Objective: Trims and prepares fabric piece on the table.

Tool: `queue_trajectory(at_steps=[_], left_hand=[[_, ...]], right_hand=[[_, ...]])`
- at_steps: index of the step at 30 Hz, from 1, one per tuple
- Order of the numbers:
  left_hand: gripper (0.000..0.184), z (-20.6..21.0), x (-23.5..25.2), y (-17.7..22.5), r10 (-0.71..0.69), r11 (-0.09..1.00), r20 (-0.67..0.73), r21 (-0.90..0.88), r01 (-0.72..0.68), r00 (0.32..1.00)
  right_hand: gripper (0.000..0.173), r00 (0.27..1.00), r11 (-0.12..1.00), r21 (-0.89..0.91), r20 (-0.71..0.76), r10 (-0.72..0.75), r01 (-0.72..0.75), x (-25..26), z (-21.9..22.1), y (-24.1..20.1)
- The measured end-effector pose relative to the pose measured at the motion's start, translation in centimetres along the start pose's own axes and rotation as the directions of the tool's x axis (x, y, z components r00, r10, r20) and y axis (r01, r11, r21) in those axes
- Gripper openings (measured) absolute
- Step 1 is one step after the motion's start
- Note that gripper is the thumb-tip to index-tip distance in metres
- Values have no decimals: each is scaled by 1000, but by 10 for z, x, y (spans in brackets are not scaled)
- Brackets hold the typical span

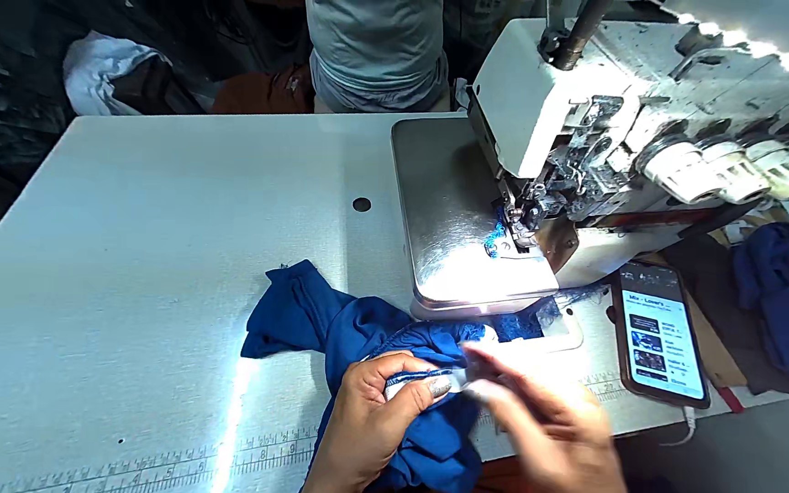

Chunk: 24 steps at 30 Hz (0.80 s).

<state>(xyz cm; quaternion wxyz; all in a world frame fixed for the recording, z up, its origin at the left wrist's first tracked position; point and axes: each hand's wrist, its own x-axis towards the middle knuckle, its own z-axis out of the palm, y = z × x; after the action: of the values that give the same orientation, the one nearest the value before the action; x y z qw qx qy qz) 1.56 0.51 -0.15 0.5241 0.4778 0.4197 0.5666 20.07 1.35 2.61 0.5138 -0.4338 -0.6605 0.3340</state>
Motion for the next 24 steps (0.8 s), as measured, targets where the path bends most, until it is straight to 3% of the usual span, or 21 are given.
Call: queue_trajectory(at_steps=[2,4,6,9,11,13,15,19,22,24], left_hand=[[7,0,-3,-1,22,999,-6,32,-21,1000],[6,0,-2,1,7,1000,-27,13,-7,1000],[5,2,2,3,-23,1000,-13,-3,23,1000],[5,2,2,4,-55,998,26,-9,55,998],[7,1,2,5,-78,997,51,-2,78,996],[8,-1,2,5,-86,996,58,-7,86,995],[5,-1,3,4,-87,995,24,-56,88,996],[6,2,2,7,-148,967,-80,-222,127,986],[6,7,3,7,-134,973,-145,-205,103,980],[6,8,3,4,-83,988,-154,-141,61,985]], right_hand=[[22,970,989,30,-191,147,-144,20,-23,-20],[25,952,990,18,-273,140,-140,31,-46,-17],[34,988,994,-11,-115,105,-107,23,-54,-4],[44,989,993,56,110,100,-107,12,-33,7],[39,956,987,62,265,125,-147,14,-23,11],[23,904,978,27,388,181,-208,18,-19,14],[15,908,981,16,382,171,-192,18,-17,14],[17,955,992,77,289,71,-97,2,-10,-2],[17,963,998,54,266,-42,29,-15,-1,-8],[16,973,997,64,225,-45,31,-15,0,1]])
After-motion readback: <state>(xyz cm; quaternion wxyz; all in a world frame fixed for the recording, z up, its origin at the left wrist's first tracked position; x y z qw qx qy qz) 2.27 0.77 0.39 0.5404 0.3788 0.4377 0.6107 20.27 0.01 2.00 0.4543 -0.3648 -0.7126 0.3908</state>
